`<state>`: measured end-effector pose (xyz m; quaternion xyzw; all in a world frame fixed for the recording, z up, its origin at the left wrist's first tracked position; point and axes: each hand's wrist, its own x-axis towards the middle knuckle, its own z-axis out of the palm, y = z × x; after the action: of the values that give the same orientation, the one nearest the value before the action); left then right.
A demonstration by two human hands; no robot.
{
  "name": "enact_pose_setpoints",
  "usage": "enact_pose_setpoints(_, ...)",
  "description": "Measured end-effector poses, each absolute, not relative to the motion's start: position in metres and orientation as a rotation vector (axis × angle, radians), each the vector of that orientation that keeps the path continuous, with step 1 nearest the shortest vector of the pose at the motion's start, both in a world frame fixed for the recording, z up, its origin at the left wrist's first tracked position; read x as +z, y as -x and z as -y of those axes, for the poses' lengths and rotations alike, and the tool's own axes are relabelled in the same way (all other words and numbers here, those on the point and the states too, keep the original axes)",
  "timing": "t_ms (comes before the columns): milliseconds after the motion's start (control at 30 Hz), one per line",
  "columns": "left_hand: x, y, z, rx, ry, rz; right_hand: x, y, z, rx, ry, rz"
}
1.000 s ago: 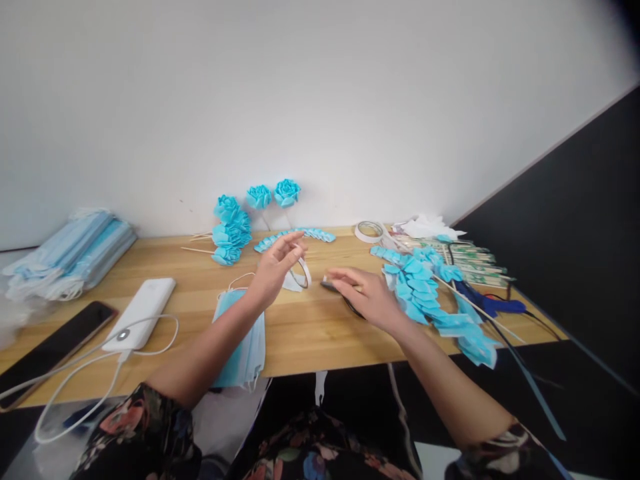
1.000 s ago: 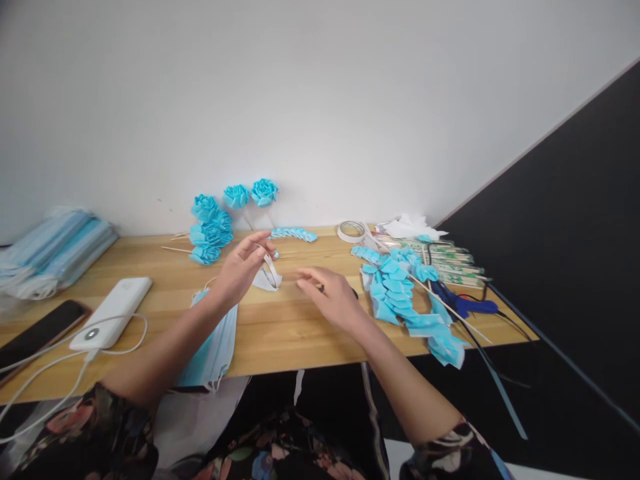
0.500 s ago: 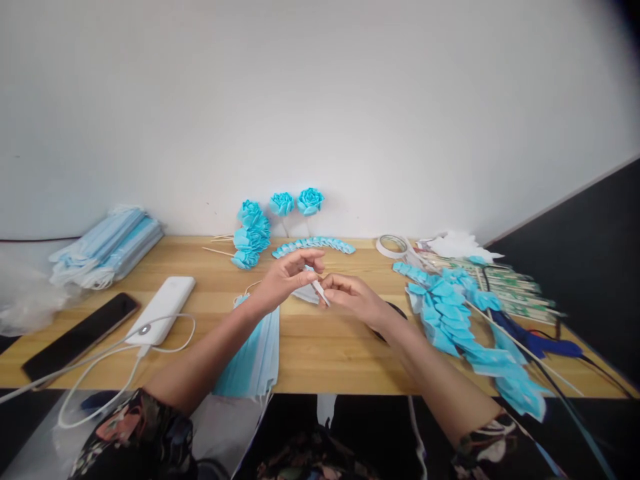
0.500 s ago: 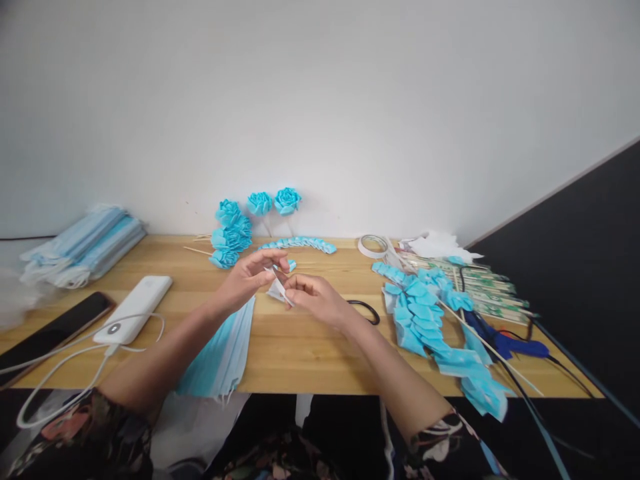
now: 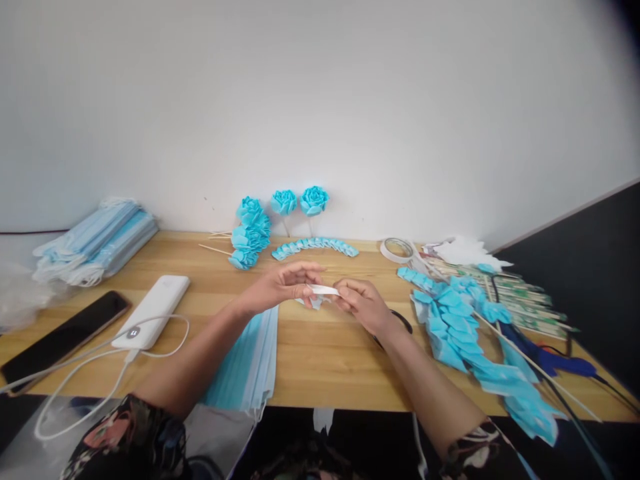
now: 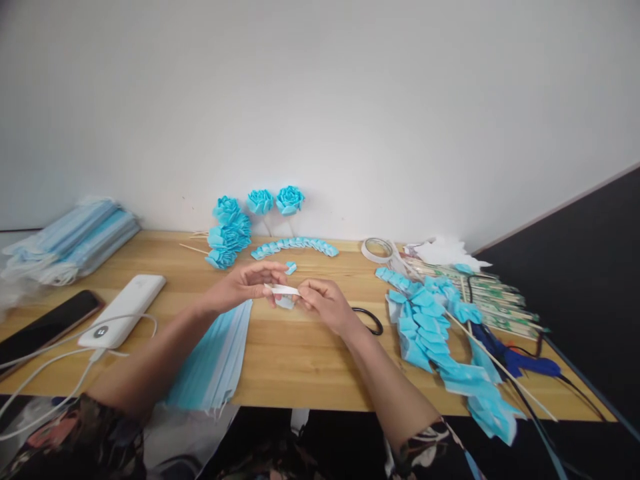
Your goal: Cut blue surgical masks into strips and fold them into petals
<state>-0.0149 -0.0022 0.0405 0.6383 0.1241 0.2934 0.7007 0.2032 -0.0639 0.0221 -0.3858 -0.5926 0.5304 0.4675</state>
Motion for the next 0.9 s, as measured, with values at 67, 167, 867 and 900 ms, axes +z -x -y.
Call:
enact_pose_setpoints(67,0.040,0.016,0.002,0.557,-1.442,-0.263,0.016,-0.202,0.064,1.401,0.865,1.364)
enact_pose_setpoints(167,0.037,0.019,0.002,0.484,-1.462,-0.238,0.011,-0.198,0.067,1.522,0.781,1.264)
enact_pose_setpoints(867,0.030,0.020,0.008,0.578,-1.544,-0.385,0.014,-0.206,0.066,0.920,0.965,1.673)
enact_pose_setpoints(900,0.031,0.020,0.009,0.571,-1.554,-0.391,0.015,-0.206,0.066,0.890,0.938,1.710)
